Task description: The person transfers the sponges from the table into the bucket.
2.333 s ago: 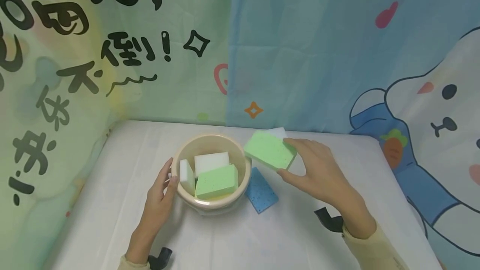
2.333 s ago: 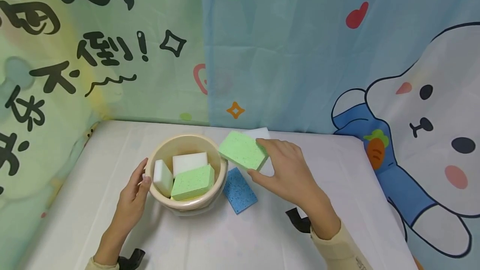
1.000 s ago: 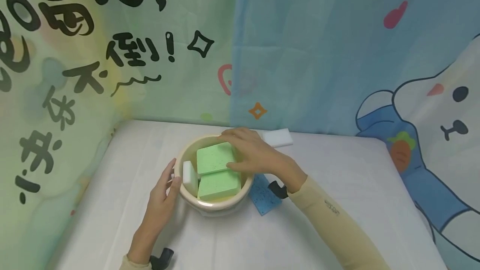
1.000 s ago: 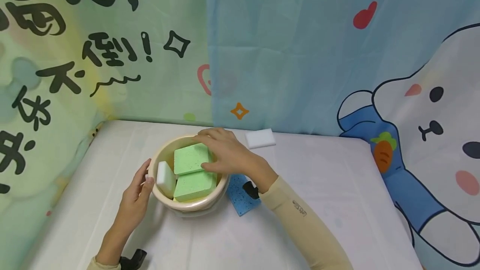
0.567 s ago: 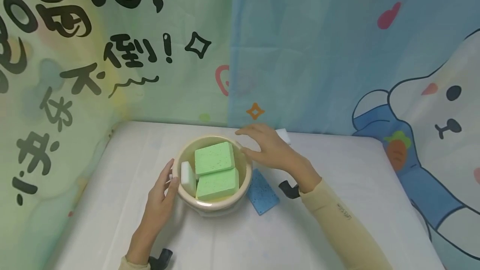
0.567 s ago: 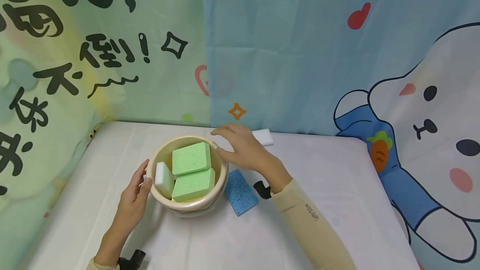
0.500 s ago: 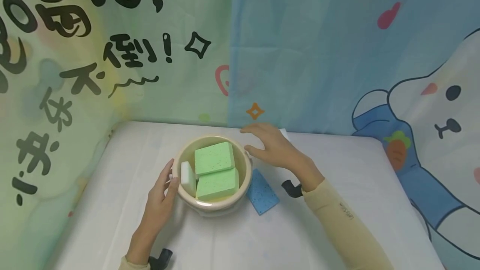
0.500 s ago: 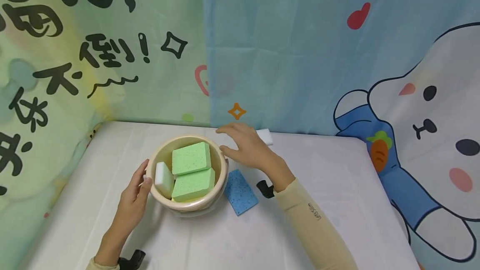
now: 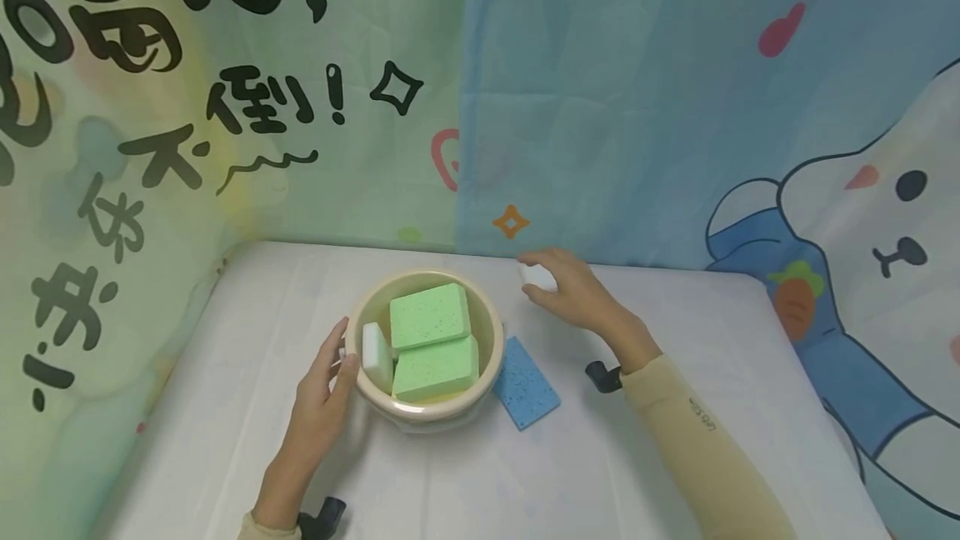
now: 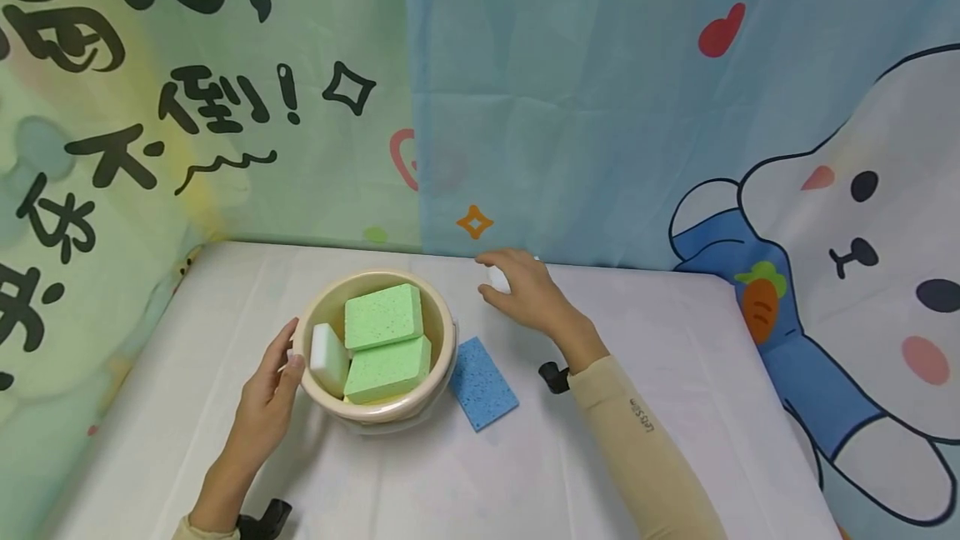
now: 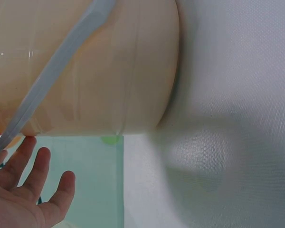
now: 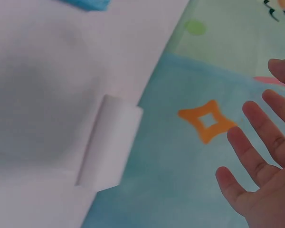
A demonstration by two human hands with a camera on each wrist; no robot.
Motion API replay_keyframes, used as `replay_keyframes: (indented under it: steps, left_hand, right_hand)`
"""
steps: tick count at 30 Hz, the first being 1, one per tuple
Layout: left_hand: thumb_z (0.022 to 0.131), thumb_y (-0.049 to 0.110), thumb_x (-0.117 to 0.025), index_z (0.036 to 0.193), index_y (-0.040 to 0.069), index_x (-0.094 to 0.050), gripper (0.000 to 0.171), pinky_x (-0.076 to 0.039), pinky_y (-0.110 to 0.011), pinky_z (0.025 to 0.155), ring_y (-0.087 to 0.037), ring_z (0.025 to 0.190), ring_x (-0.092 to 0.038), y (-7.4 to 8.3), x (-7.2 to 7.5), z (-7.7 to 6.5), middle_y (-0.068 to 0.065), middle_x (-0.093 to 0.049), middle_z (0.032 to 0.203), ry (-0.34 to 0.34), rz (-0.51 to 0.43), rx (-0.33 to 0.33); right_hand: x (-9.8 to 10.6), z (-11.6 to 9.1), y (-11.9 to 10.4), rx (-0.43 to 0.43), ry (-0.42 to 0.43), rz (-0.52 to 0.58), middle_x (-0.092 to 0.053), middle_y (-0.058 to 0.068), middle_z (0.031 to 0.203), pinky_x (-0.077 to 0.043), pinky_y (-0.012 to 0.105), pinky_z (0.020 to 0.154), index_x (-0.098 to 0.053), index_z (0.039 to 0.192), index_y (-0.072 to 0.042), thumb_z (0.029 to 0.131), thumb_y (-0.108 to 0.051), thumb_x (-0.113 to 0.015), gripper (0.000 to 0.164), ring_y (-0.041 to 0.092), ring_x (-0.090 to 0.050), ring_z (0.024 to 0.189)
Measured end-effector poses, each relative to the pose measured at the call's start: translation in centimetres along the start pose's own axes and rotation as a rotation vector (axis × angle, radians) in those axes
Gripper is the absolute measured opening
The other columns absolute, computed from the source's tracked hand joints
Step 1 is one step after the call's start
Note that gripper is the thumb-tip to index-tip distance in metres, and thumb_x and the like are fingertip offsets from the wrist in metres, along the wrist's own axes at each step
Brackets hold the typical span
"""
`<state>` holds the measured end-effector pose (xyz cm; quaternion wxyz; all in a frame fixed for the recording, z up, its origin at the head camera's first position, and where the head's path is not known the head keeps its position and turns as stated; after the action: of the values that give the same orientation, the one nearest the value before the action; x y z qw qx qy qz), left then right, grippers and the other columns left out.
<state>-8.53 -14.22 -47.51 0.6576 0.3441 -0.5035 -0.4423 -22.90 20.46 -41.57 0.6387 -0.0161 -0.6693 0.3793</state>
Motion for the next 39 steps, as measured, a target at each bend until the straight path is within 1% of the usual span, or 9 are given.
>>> replay_keyframes:
  steps: [4, 13, 18, 22, 26, 29, 32, 35, 39]
  left_hand:
    - [0.109, 0.02, -0.046, 0.157, 0.01, -0.033, 0.051, -0.038, -0.053, 0.111, -0.03, 0.13, -0.05, 0.0, 0.1, 0.0, -0.014, -0.05, 0.146, -0.002, -0.005, -0.004]
    - [0.109, 0.021, -0.046, 0.157, 0.013, -0.032, 0.051, -0.038, -0.054, 0.111, -0.03, 0.131, -0.049, 0.0, 0.1, 0.1, -0.013, -0.049, 0.148, -0.006, -0.016, 0.003]
    - [0.109, 0.021, -0.046, 0.157, 0.012, -0.034, 0.05, -0.038, -0.055, 0.11, -0.031, 0.129, -0.05, -0.1, 0.1, 0.2, -0.015, -0.05, 0.146, -0.004, -0.008, 0.007]
    - [0.108, 0.021, -0.047, 0.156, 0.011, -0.034, 0.05, -0.039, -0.056, 0.109, -0.031, 0.128, -0.051, -0.1, 0.1, 0.1, -0.016, -0.052, 0.143, 0.001, 0.001, 0.009]
    - [0.108, 0.021, -0.047, 0.156, 0.012, -0.034, 0.051, -0.039, -0.056, 0.109, -0.032, 0.128, -0.051, -0.2, 0.1, 0.1, -0.016, -0.051, 0.144, 0.002, 0.003, 0.012]
    - [0.108, 0.022, -0.047, 0.157, 0.011, -0.033, 0.051, -0.039, -0.055, 0.11, -0.033, 0.129, -0.05, -0.3, 0.2, 0.1, -0.015, -0.05, 0.146, 0.003, 0.005, 0.016]
    - [0.108, 0.023, -0.047, 0.157, 0.011, -0.033, 0.052, -0.039, -0.055, 0.11, -0.033, 0.13, -0.05, -0.4, 0.2, 0.2, -0.015, -0.049, 0.147, 0.004, 0.008, 0.024]
    - [0.108, 0.023, -0.047, 0.157, 0.012, -0.032, 0.052, -0.038, -0.055, 0.11, -0.033, 0.129, -0.051, -0.4, 0.2, 0.2, -0.015, -0.05, 0.146, 0.001, 0.014, 0.029]
    - [0.109, 0.024, -0.046, 0.157, 0.013, -0.032, 0.052, -0.038, -0.055, 0.111, -0.032, 0.129, -0.052, -0.4, 0.2, 0.2, -0.015, -0.052, 0.144, -0.004, 0.019, 0.032]
  right_hand:
    - [-0.2, 0.1, 1.4, -0.041, -0.002, -0.024, -0.055, 0.017, 0.139, -0.038, 0.056, 0.108, -0.055, 0.139, -0.001, 0.097, -0.017, -0.066, 0.046, 0.037, -0.046, 0.131]
    - [-0.9, 0.5, 5.0, -0.126, 0.051, -0.092, -0.053, 0.022, 0.138, -0.038, 0.057, 0.107, -0.054, 0.14, -0.001, 0.096, -0.015, -0.067, 0.047, 0.039, -0.045, 0.129]
    - [-1.3, 0.6, 6.8, -0.186, 0.036, -0.117, -0.05, 0.024, 0.138, -0.038, 0.06, 0.105, -0.052, 0.142, -0.002, 0.096, -0.016, -0.066, 0.05, 0.041, -0.045, 0.128]
    - [-1.5, 0.5, 8.1, -0.228, 0.018, -0.131, -0.047, 0.026, 0.14, -0.035, 0.066, 0.104, -0.049, 0.144, -0.003, 0.096, -0.016, -0.066, 0.053, 0.044, -0.042, 0.129]
    - [-1.8, 0.6, 9.5, -0.277, -0.014, -0.134, -0.043, 0.028, 0.142, -0.032, 0.071, 0.101, -0.044, 0.148, -0.003, 0.096, -0.016, -0.066, 0.057, 0.046, -0.038, 0.131]
    - [-2.0, 0.8, 10.3, -0.328, -0.051, -0.131, -0.039, 0.03, 0.143, -0.029, 0.073, 0.102, -0.04, 0.15, -0.003, 0.094, -0.013, -0.065, 0.062, 0.048, -0.034, 0.133]
    - [-2.2, 1.0, 11.0, -0.361, -0.094, -0.15, -0.035, 0.033, 0.144, -0.027, 0.076, 0.102, -0.034, 0.152, -0.003, 0.092, -0.01, -0.062, 0.067, 0.051, -0.031, 0.132]
    - [-2.3, 1.2, 12.0, -0.388, -0.149, -0.165, -0.031, 0.035, 0.147, -0.025, 0.079, 0.1, -0.028, 0.155, -0.006, 0.089, -0.01, -0.059, 0.073, 0.054, -0.028, 0.133]
    - [-2.4, 1.6, 12.8, -0.428, -0.203, -0.161, -0.028, 0.037, 0.144, -0.029, 0.079, 0.096, -0.023, 0.157, -0.01, 0.089, -0.015, -0.061, 0.078, 0.056, -0.03, 0.128]
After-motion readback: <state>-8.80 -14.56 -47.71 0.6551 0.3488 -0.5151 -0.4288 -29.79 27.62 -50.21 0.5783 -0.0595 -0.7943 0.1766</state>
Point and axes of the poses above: each hand's wrist, its own z-axis towards the middle knuckle, its own x-axis out of the back of the hand, y = z × x, the point moved 2 cm from there along z, towards the middle knuckle
